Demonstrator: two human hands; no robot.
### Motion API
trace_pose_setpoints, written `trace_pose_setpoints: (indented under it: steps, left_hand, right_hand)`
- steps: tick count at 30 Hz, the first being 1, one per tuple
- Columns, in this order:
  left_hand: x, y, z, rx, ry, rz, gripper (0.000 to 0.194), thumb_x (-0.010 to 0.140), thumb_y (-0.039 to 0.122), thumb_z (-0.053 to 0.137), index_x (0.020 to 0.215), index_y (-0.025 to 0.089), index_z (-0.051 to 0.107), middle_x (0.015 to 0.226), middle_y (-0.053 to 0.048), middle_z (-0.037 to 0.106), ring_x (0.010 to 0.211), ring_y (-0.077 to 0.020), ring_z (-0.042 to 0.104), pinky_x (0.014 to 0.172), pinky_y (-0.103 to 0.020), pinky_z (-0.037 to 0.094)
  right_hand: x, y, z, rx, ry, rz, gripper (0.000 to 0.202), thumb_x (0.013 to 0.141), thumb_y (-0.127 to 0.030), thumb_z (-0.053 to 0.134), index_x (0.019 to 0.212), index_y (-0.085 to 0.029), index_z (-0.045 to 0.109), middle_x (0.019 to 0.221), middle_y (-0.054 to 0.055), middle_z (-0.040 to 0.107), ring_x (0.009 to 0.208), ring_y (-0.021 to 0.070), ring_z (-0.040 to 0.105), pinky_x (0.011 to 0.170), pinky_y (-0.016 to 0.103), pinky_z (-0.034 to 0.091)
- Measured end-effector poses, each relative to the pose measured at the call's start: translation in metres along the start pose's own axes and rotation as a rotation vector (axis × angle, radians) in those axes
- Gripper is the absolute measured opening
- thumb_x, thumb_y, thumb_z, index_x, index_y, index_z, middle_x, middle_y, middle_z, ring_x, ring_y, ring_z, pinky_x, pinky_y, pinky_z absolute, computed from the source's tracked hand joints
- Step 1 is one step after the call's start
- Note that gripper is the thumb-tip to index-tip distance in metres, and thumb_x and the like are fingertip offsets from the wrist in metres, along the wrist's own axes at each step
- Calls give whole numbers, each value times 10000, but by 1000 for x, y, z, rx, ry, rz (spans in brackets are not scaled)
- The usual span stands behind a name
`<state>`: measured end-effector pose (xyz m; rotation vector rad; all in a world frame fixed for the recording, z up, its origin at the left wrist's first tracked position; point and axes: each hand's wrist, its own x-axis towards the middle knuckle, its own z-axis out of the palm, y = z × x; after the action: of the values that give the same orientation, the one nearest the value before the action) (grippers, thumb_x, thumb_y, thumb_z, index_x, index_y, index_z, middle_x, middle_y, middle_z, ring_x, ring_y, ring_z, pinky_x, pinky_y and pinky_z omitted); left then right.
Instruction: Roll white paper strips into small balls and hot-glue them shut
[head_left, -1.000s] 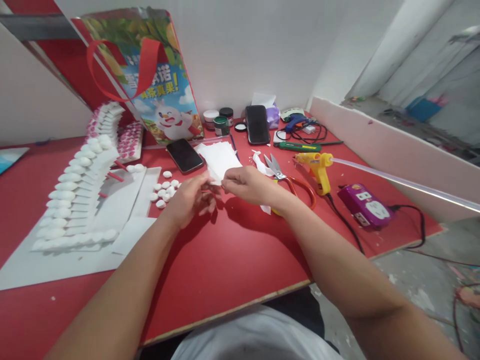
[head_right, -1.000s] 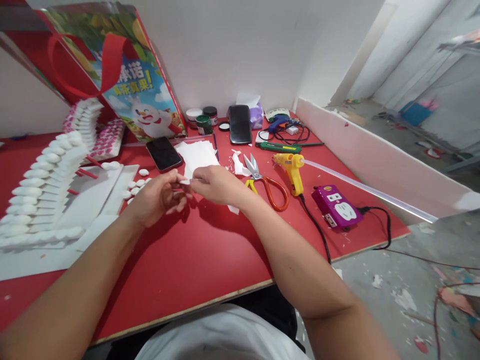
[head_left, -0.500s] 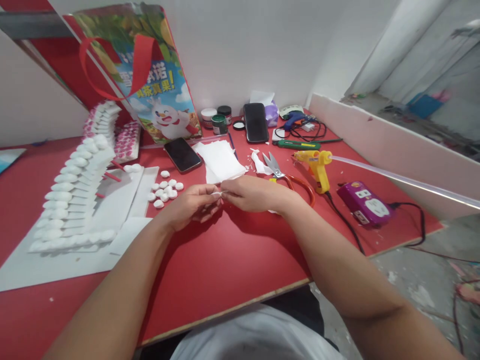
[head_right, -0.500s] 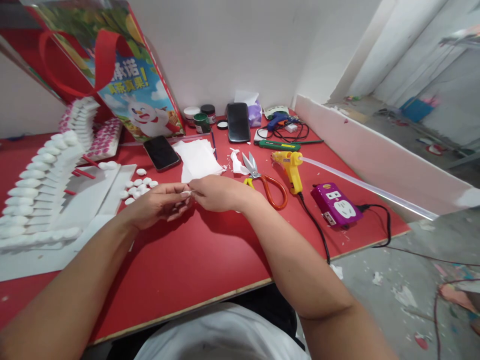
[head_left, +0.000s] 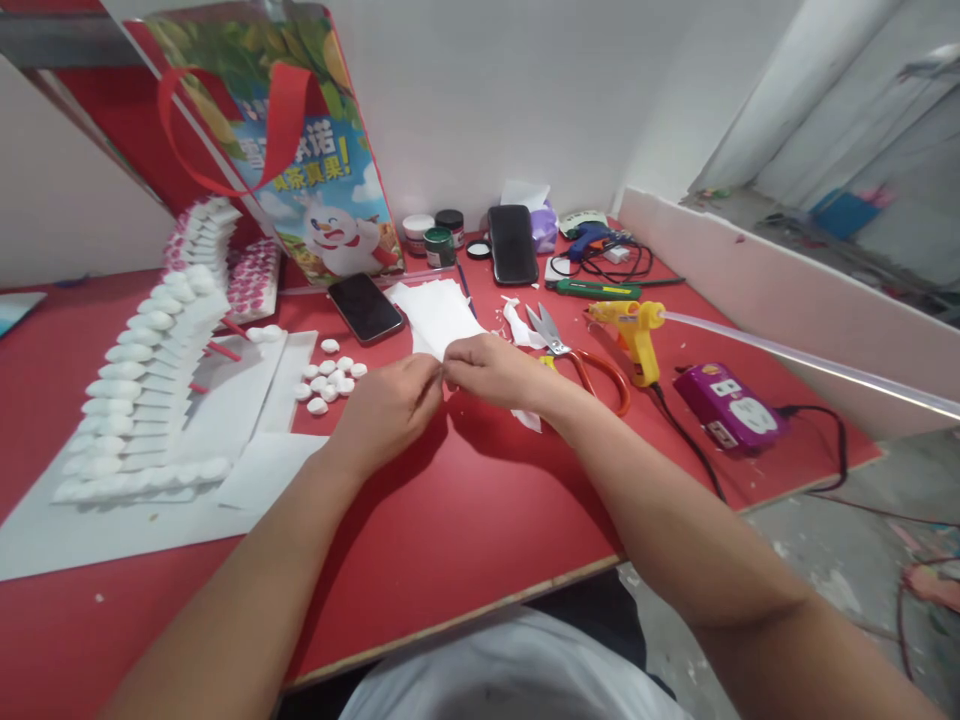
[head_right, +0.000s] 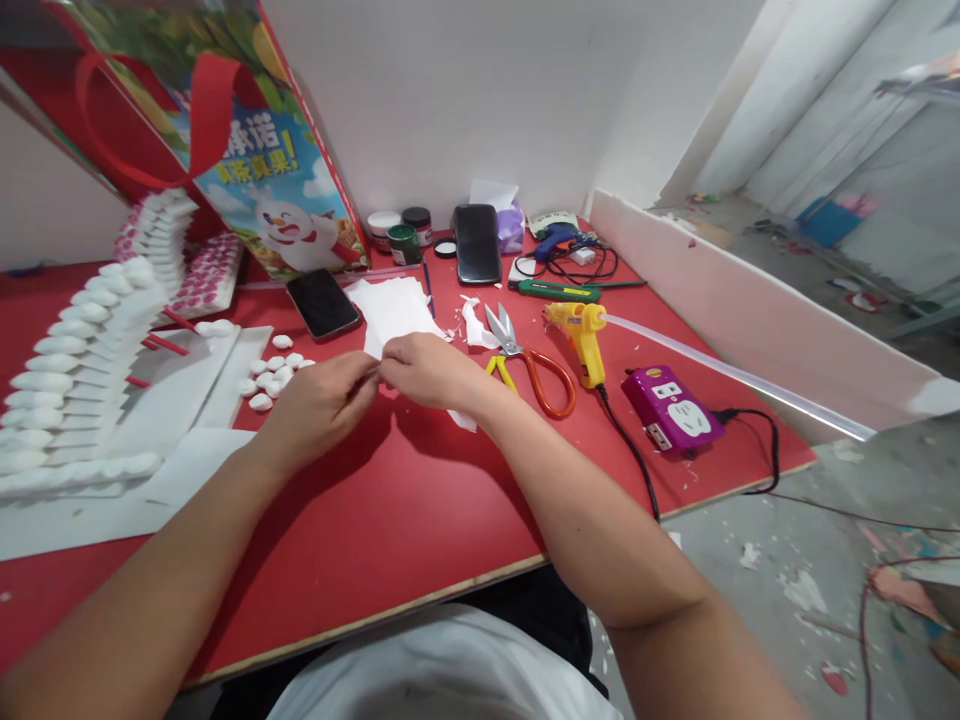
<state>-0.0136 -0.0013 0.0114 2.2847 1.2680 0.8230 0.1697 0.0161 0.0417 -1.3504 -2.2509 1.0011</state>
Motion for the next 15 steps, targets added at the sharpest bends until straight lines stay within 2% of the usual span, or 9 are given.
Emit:
trace_pose_setpoints:
  steps: [2,4,7,11,15]
  left_hand:
    - [1,-1,-1,-244,-43,-166,233,896,358,520,706,228,486,603,-2,492,534,-160,438,543,-294,292]
    - [3,-2,-4,-580,-138,-394,296,915,420,458,708,220,526,588,-15,529,453,-140,416,473,-283,283]
    - [8,-2,-9,-956,-313,-638,442,920,467,351,682,189,598,616,-80,615,343,-102,336,377,-274,186]
    - [13,1,-14,-1144,-388,-771,336,866,396,463,655,171,595,558,-69,593,285,-59,258,328,-231,66]
    - [11,1,-14,-1206,-384,-794,230,822,334,551,660,171,546,540,-27,564,280,-38,267,317,-192,91]
  right_hand:
    - [-2,-1,1,-112,36,-80,244,953,-164,471,713,-183,512,708,-1,552,654,128,421,633,271,268]
    - [-4,-3,0,-249,46,-131,231,993,-189,450,803,-169,580,763,32,616,659,143,431,639,285,255]
    - [-8,-4,-2,-391,44,-155,250,1037,-221,415,946,-148,637,865,90,694,705,172,509,648,299,250]
    - [-8,-5,-2,-478,16,-186,257,1050,-217,408,1046,-135,652,979,124,742,822,209,607,669,305,264]
    - [-7,-6,0,-540,-5,-179,264,1052,-196,407,1092,-118,656,1019,134,752,859,221,632,674,314,263]
